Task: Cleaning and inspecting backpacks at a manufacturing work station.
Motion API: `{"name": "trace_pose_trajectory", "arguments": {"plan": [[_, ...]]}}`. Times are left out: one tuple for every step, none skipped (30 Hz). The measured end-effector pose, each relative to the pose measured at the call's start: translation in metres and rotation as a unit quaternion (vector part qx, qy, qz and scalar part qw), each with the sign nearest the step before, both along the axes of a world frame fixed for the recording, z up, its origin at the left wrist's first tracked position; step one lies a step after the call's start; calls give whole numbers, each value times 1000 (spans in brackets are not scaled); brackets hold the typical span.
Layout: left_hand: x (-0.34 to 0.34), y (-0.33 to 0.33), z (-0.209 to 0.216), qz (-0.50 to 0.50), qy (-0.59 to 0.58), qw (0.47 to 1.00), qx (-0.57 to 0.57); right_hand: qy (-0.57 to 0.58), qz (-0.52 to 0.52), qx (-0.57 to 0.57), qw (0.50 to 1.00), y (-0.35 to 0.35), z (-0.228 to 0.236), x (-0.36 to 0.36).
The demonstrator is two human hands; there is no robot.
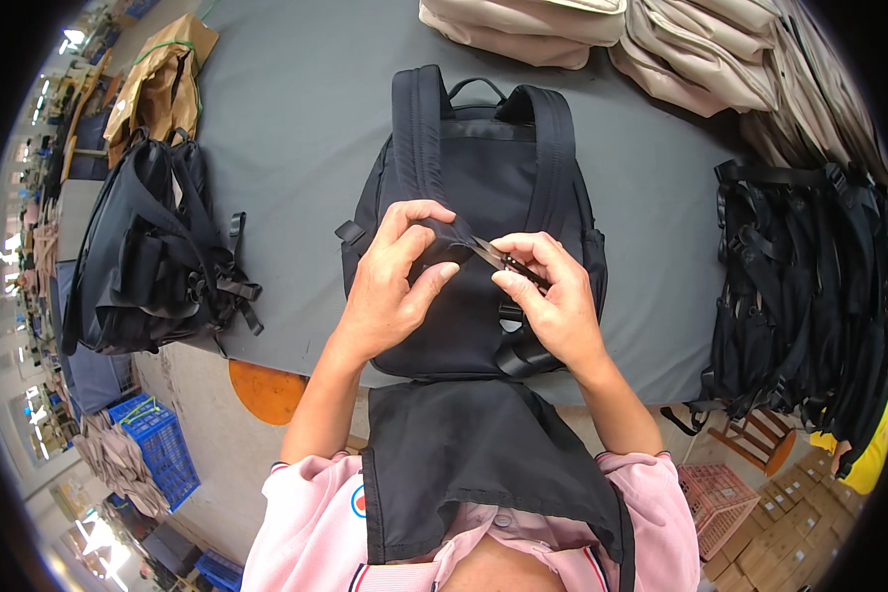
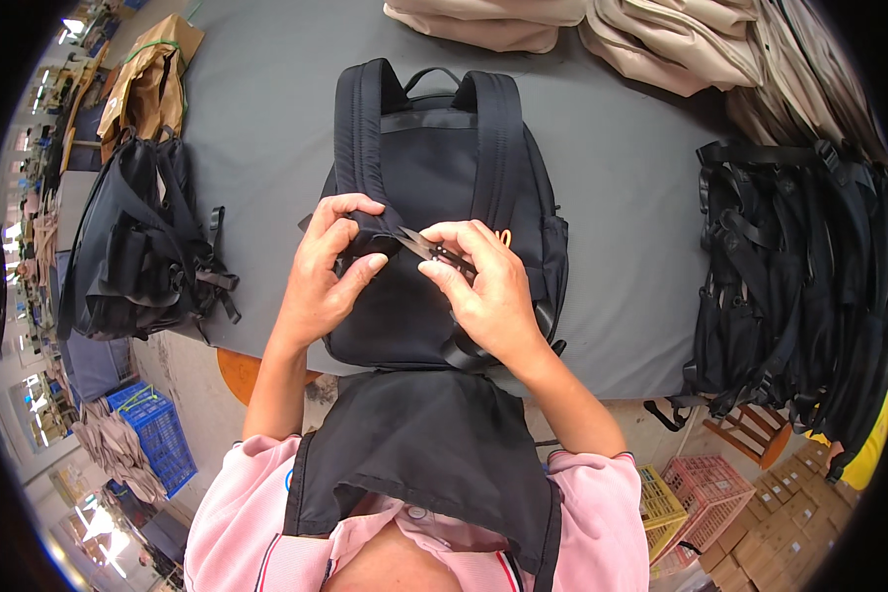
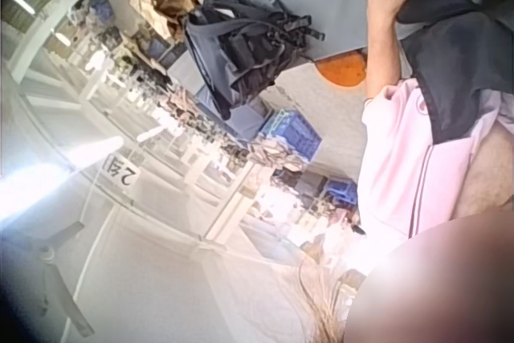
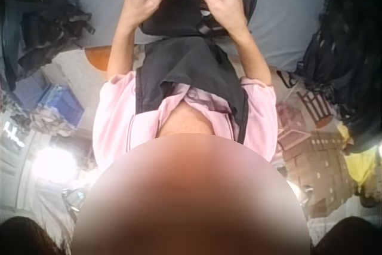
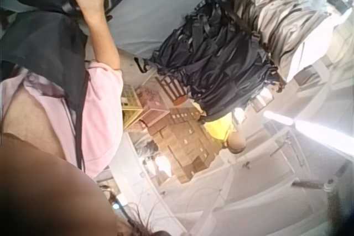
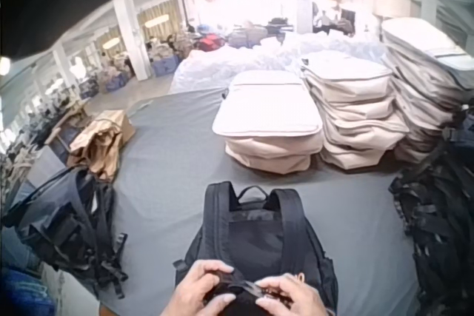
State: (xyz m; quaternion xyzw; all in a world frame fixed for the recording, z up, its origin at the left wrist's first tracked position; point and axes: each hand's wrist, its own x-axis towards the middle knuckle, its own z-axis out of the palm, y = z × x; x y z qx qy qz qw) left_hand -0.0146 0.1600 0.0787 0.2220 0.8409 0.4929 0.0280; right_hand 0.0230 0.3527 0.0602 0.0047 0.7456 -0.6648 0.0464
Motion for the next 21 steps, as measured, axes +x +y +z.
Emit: {"name": "trace_pose_trajectory", "arguments": {"plan": [[0, 0, -1, -1, 7, 1000, 6, 22, -2, 34, 999, 0, 1, 0], [-1, 0, -1, -2, 7, 1000, 6, 22, -3, 34, 999, -1, 2, 0], [-1, 1, 0, -2, 5, 1000, 6, 28, -9, 40, 999, -2, 2, 0], [-2, 2, 0, -2, 3, 1000, 5, 34, -15, 46, 998, -2, 3, 0], [-2, 3, 0, -4, 3, 1000, 5, 34, -16, 46, 998, 0, 4, 0], [-2, 2, 0, -4, 0, 1000, 7, 32, -8, 56, 998, 0, 5, 0], [-2, 2, 0, -4, -3, 1000, 9, 29, 0, 65, 997, 1, 5, 0], [-3, 2, -1, -4, -3, 1000, 9, 29, 0, 64, 998, 0, 3, 0], [-3, 2, -2, -5, 11, 1000, 9, 18, -3, 18, 1000, -1, -2, 1], [-3, 2, -3, -7, 25, 1000, 8, 7, -5, -29, 1000, -2, -4, 1], [-3, 3, -2, -7, 25, 1000, 8, 7, -5, -29, 1000, -2, -4, 2], [-3, 3, -2, -4, 18, 1000, 13, -57, -15, -137, 989, -3, -4, 4], [-3, 3, -1, -2, 11, 1000, 17, -120, -23, -244, 962, -4, -4, 5], [-3, 5, 0, -2, 12, 1000, 18, -119, -24, -243, 962, -8, -4, 7], [-2, 8, 2, 4, -22, 999, 45, -97, -58, -282, 953, -13, -6, 8], [-2, 11, 3, 10, -56, 996, 72, -75, -92, -319, 940, -18, -8, 10], [-2, 14, 3, 8, -55, 996, 73, -74, -93, -319, 940, -23, -11, 11], [-1, 15, 2, 12, -74, 993, 96, 32, -129, -216, 967, -27, -16, 13], [-1, 16, 2, 15, -94, 988, 120, 137, -162, -107, 971, -29, -19, 14], [-2, 18, 3, 14, -93, 988, 120, 162, -163, -10, 973, -23, -22, 15], [-3, 18, 4, 22, -101, 987, 122, 163, -162, -11, 973, -20, -20, 13]]}}
